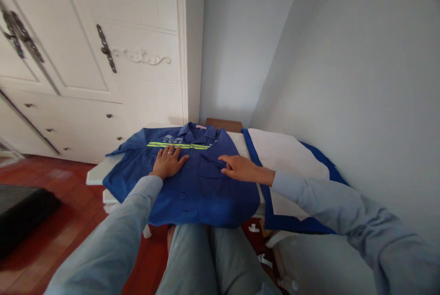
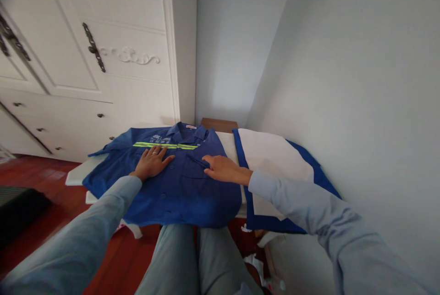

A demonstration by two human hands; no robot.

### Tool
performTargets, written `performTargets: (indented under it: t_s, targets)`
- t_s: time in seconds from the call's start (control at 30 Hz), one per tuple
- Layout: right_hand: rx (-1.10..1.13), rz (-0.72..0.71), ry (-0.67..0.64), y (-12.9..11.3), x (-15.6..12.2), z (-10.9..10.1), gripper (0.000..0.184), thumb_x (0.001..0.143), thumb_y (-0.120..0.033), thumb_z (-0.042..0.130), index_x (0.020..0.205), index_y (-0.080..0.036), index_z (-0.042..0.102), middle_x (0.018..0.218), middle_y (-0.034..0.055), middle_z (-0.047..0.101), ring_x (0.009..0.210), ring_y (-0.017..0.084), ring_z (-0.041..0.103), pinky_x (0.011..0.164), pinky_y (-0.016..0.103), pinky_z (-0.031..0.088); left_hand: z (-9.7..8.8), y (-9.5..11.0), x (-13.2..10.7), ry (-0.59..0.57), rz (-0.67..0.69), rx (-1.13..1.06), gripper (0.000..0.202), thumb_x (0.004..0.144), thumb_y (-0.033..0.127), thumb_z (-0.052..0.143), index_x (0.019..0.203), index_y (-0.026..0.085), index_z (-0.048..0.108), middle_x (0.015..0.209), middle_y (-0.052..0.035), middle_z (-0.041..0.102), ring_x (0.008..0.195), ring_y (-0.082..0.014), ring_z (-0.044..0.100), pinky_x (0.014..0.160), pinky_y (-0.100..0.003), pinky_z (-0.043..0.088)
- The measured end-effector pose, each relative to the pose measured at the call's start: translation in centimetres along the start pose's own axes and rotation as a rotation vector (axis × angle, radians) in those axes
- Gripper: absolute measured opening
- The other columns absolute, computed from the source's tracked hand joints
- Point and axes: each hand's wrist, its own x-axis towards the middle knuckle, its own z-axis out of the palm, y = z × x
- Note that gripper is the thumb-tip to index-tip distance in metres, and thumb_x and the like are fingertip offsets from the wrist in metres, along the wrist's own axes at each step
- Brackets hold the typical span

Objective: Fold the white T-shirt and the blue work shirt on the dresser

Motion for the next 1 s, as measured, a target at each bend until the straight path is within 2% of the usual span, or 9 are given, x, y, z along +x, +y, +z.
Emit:
performTargets:
  t_s: [0.13,0.23,0.3,0.4,0.5,0.63,0.77,0.9,1.0]
  targets:
    - [-0.197,-0.118,0.137,2.9,1.8,0.3,0.048,0.095,-0.03,0.057,0.14,-0.012,0.055,0.135,0.019,0.06,0.123,0.029,0.059,0.106,0.043,0.046,0.2,0.0,0.0,0.011,-0.002,-0.02,0.076,0.099,0.062,0.028,0.154,0.011,0.041,0.158,-0.0195,0.037,0.149,-0.0357,0.028,0.12,-0.052,0.021]
    - [-0.277,-0.209,0.132,5.1,4.4,0.8,0.052,0.097,-0.036,0.057,0.143,-0.012,0.053,0.151,0.0202,0.047,0.141,0.031,0.044,0.117,0.049,0.035,0.3,0.0,0.1,0.004,-0.006,-0.023,0.077,0.099,0.062,0.028,0.155,0.011,0.039,0.159,-0.0197,0.036,0.15,-0.0364,0.027,0.12,-0.053,0.02]
    - [-0.292,-0.195,0.102,6.3,6.3,1.4,0.056,0.099,-0.041,0.054,0.147,-0.012,0.05,0.159,0.0194,0.037,0.149,0.033,0.032,0.121,0.052,0.028,0.3,0.0,0.0,-0.005,-0.012,-0.02,0.077,0.099,0.063,0.027,0.156,0.011,0.038,0.16,-0.0194,0.035,0.15,-0.0364,0.026,0.12,-0.053,0.02]
    - [-0.237,-0.018,0.049,8.4,8.8,2.4,0.061,0.102,-0.044,0.046,0.153,-0.01,0.042,0.161,0.0197,0.032,0.151,0.033,0.026,0.123,0.051,0.024,0.0,0.0,-0.2,-0.013,-0.007,-0.02,0.077,0.099,0.063,0.026,0.156,0.011,0.038,0.16,-0.019,0.035,0.151,-0.0357,0.026,0.121,-0.053,0.019]
    - [-0.114,0.11,0.015,10.7,10.1,3.0,0.061,0.103,-0.047,0.043,0.152,-0.011,0.043,0.159,0.0178,0.036,0.15,0.03,0.029,0.125,0.045,0.022,-0.2,0.0,-0.5,-0.013,-0.006,-0.036,0.077,0.099,0.063,0.026,0.156,0.011,0.038,0.16,-0.0195,0.034,0.151,-0.0357,0.026,0.121,-0.052,0.019]
    - [-0.044,0.097,0.024,12.3,10.5,3.1,0.061,0.101,-0.051,0.045,0.149,-0.013,0.049,0.156,0.0157,0.042,0.15,0.031,0.031,0.125,0.047,0.022,0.2,0.0,-0.7,0.005,-0.007,-0.066,0.079,0.099,0.063,0.027,0.155,0.01,0.039,0.16,-0.0208,0.033,0.151,-0.0371,0.025,0.122,-0.054,0.018]
    - [-0.074,0.02,0.162,10.6,10.8,4.0,0.063,0.1,-0.053,0.045,0.148,-0.012,0.049,0.159,0.0192,0.037,0.15,0.034,0.028,0.123,0.054,0.022,0.8,-0.5,0.0,0.071,-0.008,-0.232,0.072,0.095,0.064,0.039,0.145,0.015,0.054,0.155,-0.018,0.043,0.148,-0.0366,0.031,0.121,-0.054,0.021]
    - [-0.151,-0.036,0.16,8.4,11.0,6.0,0.059,0.104,-0.049,0.034,0.151,-0.015,0.046,0.159,0.0172,0.037,0.15,0.031,0.029,0.121,0.053,0.027,-0.6,-4.4,1.6,0.172,-0.154,-0.447,0.052,0.099,0.05,0.034,0.123,0.019,0.069,0.134,-0.0109,0.065,0.129,-0.0263,0.056,0.11,-0.04,0.042]
    - [-0.171,-0.038,0.175,8.1,10.9,7.2,0.059,0.105,-0.048,0.031,0.151,-0.014,0.046,0.159,0.0175,0.037,0.15,0.031,0.031,0.121,0.052,0.028,-2.9,-10.2,2.3,0.242,-0.432,-0.396,0.056,0.099,0.037,0.026,0.129,0.007,0.062,0.131,-0.0216,0.063,0.125,-0.0295,0.058,0.105,-0.043,0.043]
